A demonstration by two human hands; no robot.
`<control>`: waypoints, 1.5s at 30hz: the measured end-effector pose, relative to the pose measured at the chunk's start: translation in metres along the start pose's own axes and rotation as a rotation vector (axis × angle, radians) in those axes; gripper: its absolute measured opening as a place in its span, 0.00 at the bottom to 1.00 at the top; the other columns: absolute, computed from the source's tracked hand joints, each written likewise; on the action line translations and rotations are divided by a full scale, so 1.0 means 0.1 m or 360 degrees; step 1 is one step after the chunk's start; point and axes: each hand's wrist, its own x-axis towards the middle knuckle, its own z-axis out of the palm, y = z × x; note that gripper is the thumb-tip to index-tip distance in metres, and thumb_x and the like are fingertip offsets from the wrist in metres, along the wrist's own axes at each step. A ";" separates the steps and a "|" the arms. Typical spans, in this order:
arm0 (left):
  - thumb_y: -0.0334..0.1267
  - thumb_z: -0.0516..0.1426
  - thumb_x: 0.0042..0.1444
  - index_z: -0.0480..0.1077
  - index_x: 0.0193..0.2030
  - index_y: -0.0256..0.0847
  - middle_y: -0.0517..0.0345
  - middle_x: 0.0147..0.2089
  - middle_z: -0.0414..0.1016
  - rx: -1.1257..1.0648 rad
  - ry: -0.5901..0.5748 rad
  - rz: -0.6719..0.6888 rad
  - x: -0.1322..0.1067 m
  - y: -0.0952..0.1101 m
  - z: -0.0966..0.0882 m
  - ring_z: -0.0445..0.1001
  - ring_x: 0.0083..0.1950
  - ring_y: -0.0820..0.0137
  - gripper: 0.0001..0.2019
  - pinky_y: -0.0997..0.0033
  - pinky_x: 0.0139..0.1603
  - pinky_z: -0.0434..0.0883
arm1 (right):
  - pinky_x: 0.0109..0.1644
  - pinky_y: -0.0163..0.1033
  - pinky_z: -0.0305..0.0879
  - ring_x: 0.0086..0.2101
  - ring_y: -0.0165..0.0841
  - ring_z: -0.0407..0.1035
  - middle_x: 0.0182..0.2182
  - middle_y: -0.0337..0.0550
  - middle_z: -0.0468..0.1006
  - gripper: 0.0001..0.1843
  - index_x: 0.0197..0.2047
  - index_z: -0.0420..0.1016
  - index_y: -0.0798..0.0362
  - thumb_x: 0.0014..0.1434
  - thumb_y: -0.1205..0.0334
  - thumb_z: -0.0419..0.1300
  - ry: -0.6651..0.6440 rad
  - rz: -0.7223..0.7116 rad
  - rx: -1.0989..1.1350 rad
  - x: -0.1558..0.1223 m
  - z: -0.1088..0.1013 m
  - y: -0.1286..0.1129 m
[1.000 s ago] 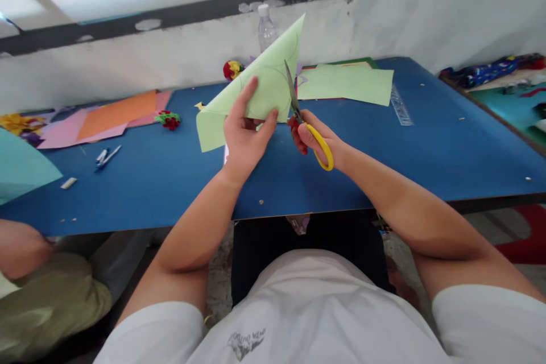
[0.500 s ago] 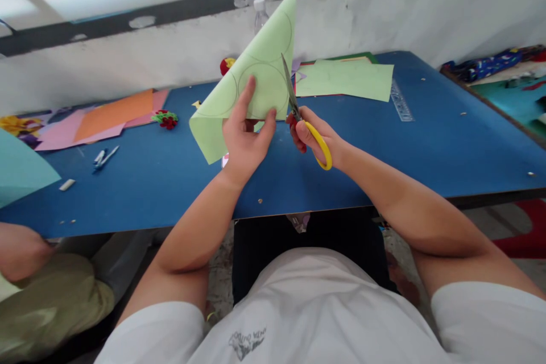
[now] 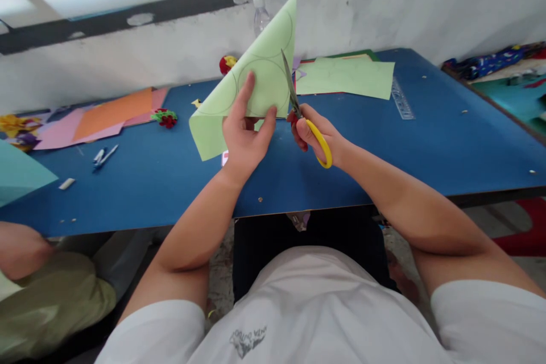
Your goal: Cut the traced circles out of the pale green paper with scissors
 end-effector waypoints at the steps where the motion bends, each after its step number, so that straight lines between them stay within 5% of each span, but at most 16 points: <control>1: 0.66 0.70 0.67 0.76 0.77 0.53 0.47 0.76 0.82 -0.0016 -0.0005 0.0004 0.00 -0.03 0.00 0.87 0.43 0.65 0.37 0.71 0.30 0.81 | 0.25 0.41 0.61 0.23 0.31 0.61 0.27 0.33 0.65 0.44 0.45 0.67 0.47 0.61 0.11 0.63 0.0008 -0.0007 0.0006 0.00 0.00 0.00; 8: 0.66 0.72 0.66 0.75 0.78 0.57 0.48 0.80 0.78 -0.0132 -0.0038 -0.0027 -0.01 -0.12 -0.01 0.88 0.45 0.65 0.38 0.73 0.30 0.82 | 0.24 0.40 0.60 0.22 0.31 0.62 0.26 0.33 0.67 0.43 0.45 0.68 0.46 0.62 0.11 0.63 0.0029 -0.0008 0.0011 -0.01 0.00 0.00; 15: 0.65 0.74 0.64 0.76 0.78 0.54 0.47 0.81 0.77 -0.0185 -0.0058 -0.0102 0.01 -0.05 -0.02 0.90 0.60 0.55 0.40 0.72 0.41 0.89 | 0.24 0.41 0.61 0.22 0.32 0.63 0.24 0.32 0.66 0.44 0.44 0.67 0.47 0.62 0.10 0.60 0.0032 -0.0017 -0.0076 -0.02 0.00 -0.03; 24: 0.65 0.73 0.66 0.75 0.77 0.51 0.45 0.80 0.78 -0.0132 -0.0099 -0.0091 -0.01 -0.03 -0.03 0.90 0.61 0.54 0.38 0.71 0.43 0.91 | 0.24 0.40 0.61 0.22 0.31 0.62 0.24 0.31 0.66 0.44 0.43 0.66 0.46 0.61 0.10 0.61 0.0061 -0.0026 -0.0069 -0.01 0.00 -0.06; 29: 0.64 0.72 0.68 0.75 0.75 0.51 0.45 0.74 0.82 -0.0173 -0.0140 0.0020 -0.02 -0.07 -0.02 0.93 0.52 0.59 0.35 0.69 0.46 0.91 | 0.24 0.39 0.60 0.21 0.30 0.62 0.24 0.31 0.66 0.44 0.45 0.67 0.46 0.60 0.10 0.62 0.0045 -0.0023 -0.0035 -0.01 0.00 -0.06; 34: 0.64 0.71 0.70 0.80 0.68 0.48 0.51 0.57 0.90 -0.0150 -0.0125 0.0047 -0.01 -0.03 0.00 0.91 0.37 0.68 0.29 0.74 0.38 0.89 | 0.24 0.39 0.60 0.21 0.30 0.61 0.24 0.31 0.65 0.44 0.44 0.65 0.45 0.61 0.09 0.61 0.0051 -0.0031 -0.0061 0.00 0.00 -0.07; 39: 0.61 0.72 0.70 0.85 0.62 0.47 0.55 0.47 0.91 -0.0178 -0.0114 0.0067 0.01 0.05 0.00 0.91 0.36 0.68 0.24 0.74 0.38 0.90 | 0.24 0.39 0.59 0.22 0.30 0.60 0.24 0.31 0.65 0.44 0.45 0.65 0.45 0.62 0.10 0.61 0.0058 -0.0039 -0.0078 -0.01 -0.01 -0.05; 45: 0.63 0.73 0.68 0.86 0.60 0.47 0.55 0.49 0.92 -0.0217 -0.0073 0.0044 0.01 0.04 0.02 0.92 0.36 0.66 0.26 0.70 0.37 0.91 | 0.25 0.39 0.56 0.22 0.30 0.58 0.24 0.31 0.64 0.43 0.45 0.67 0.46 0.63 0.10 0.60 0.0075 -0.0066 -0.0113 -0.01 -0.02 -0.06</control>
